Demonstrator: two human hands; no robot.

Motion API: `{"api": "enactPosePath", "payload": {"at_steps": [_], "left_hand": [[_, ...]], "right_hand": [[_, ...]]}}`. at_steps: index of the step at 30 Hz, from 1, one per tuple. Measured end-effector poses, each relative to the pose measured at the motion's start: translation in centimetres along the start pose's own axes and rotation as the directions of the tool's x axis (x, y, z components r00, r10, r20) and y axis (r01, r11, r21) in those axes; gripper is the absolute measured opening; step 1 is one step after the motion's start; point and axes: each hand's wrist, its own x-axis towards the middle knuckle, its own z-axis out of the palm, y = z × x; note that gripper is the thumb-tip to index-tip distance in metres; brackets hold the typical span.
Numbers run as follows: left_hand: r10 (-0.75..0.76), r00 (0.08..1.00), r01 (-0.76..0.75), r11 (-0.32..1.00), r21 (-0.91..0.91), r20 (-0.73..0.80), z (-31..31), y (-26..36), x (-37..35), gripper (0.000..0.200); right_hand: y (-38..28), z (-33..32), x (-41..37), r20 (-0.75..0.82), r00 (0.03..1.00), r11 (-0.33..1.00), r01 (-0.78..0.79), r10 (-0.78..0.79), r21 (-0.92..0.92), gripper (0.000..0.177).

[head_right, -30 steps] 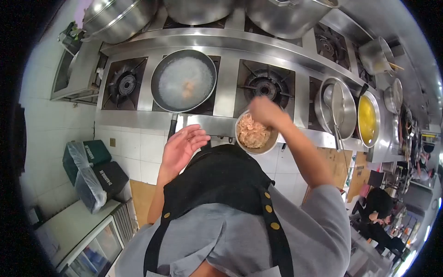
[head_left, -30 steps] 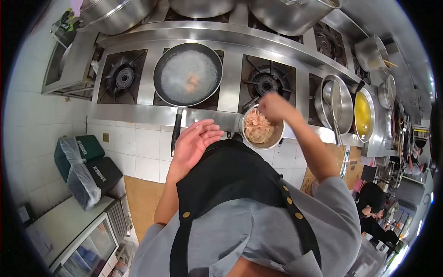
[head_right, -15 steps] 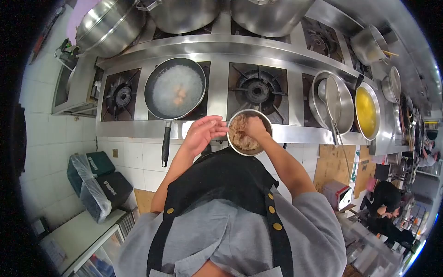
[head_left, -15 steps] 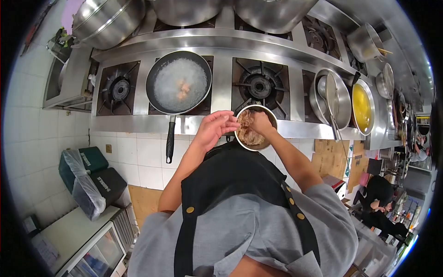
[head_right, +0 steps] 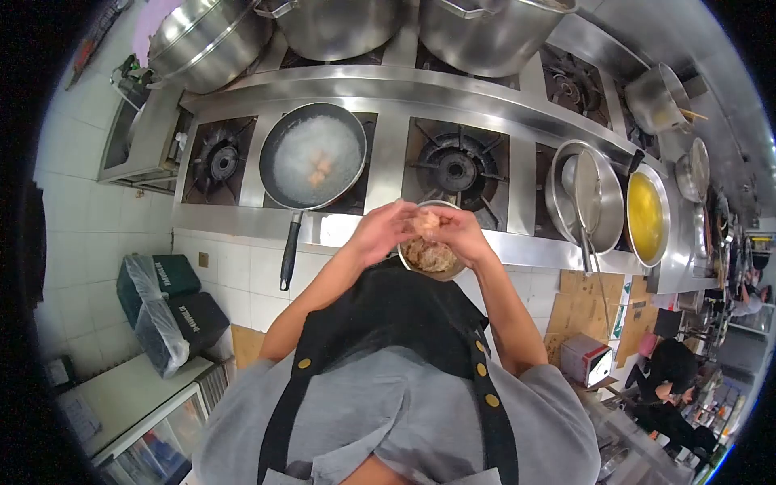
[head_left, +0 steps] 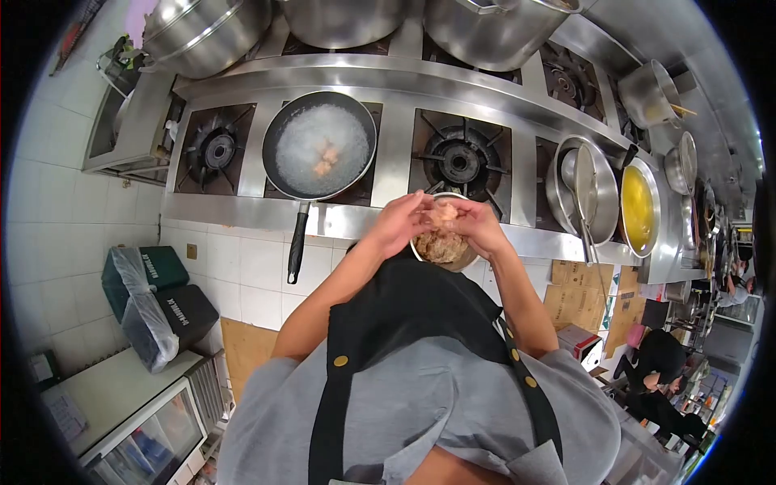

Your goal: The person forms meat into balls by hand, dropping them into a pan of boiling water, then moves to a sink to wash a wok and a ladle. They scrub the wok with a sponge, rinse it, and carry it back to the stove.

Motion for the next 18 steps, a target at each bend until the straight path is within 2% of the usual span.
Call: {"api": "enactPosePath", "payload": {"at_steps": [1,2,3,4,6,7,8,10,11,12,14,16,18], "left_hand": [[-0.099,0.989,0.115,0.982,-0.147,0.106,-0.1,-0.5,0.8,0.031],[-0.178,0.958,0.238,0.931,-0.278,0.225,-0.1,-1.0,1.4,0.031],[-0.162,0.959,0.227,0.932,-0.283,0.234,0.0,-1.6,1.7,0.029],[-0.164,0.959,0.227,0.932,-0.281,0.233,0.1,-2.2,1.8,0.029],[-0.069,0.987,0.09,0.986,-0.142,0.146,0.2,-3.2,1.7,0.026],[-0.057,0.993,0.07,0.989,-0.129,0.103,0.2,-3.4,1.6,0.024],[-0.06,0.993,0.072,0.989,-0.128,0.1,0.1,-3.5,1.6,0.024],[-0.063,0.996,0.061,0.998,-0.031,-0.063,-0.2,-3.4,1.5,0.023],[-0.066,0.996,0.065,0.998,-0.028,-0.067,-0.4,-3.4,1.3,0.023],[-0.025,0.994,0.015,0.996,-0.093,-0.104,0.3,-2.6,0.7,0.022],[0.011,0.99,-0.033,0.988,-0.153,-0.142,0.4,-2.1,0.4,0.022],[-0.024,0.999,0.037,0.95,-0.31,0.046,-0.7,-2.6,0.9,0.023],[-0.017,1.0,0.021,0.966,-0.257,0.016,-1.3,-3.3,1.0,0.024]], "right_hand": [[0.7,0.2,0.2,0.003,1.0,1.0,-0.001,0.001,0.004,0.024],[1.7,0.2,0.6,-0.036,0.986,0.959,0.149,-0.162,-0.24,0.023],[2.4,0.3,1.0,-0.036,0.945,0.838,0.271,-0.326,-0.473,0.022],[3.0,0.3,1.3,-0.036,0.945,0.84,0.272,-0.326,-0.47,0.022],[3.4,0.9,1.4,0.061,0.805,0.415,0.367,-0.591,-0.832,0.021],[3.4,1.6,1.2,-0.023,0.792,0.41,0.291,-0.61,-0.865,0.019],[2.9,1.9,1.0,-0.025,0.793,0.414,0.29,-0.608,-0.863,0.019],[1.8,2.5,1.0,0.016,0.823,0.408,0.299,-0.568,-0.863,0.017],[2.7,2.0,1.5,-0.1,0.834,0.632,0.328,-0.543,-0.702,0.014],[2.6,2.1,1.3,-0.103,0.833,0.636,0.329,-0.544,-0.698,0.014],[2.1,2.4,0.7,0.022,0.733,0.411,0.405,-0.679,-0.816,0.013],[3.6,2.4,1.1,0.035,0.7,0.373,0.421,-0.713,-0.826,0.013],[4.3,2.6,1.8,0.191,0.723,0.309,0.497,-0.664,-0.811,0.013]]}}
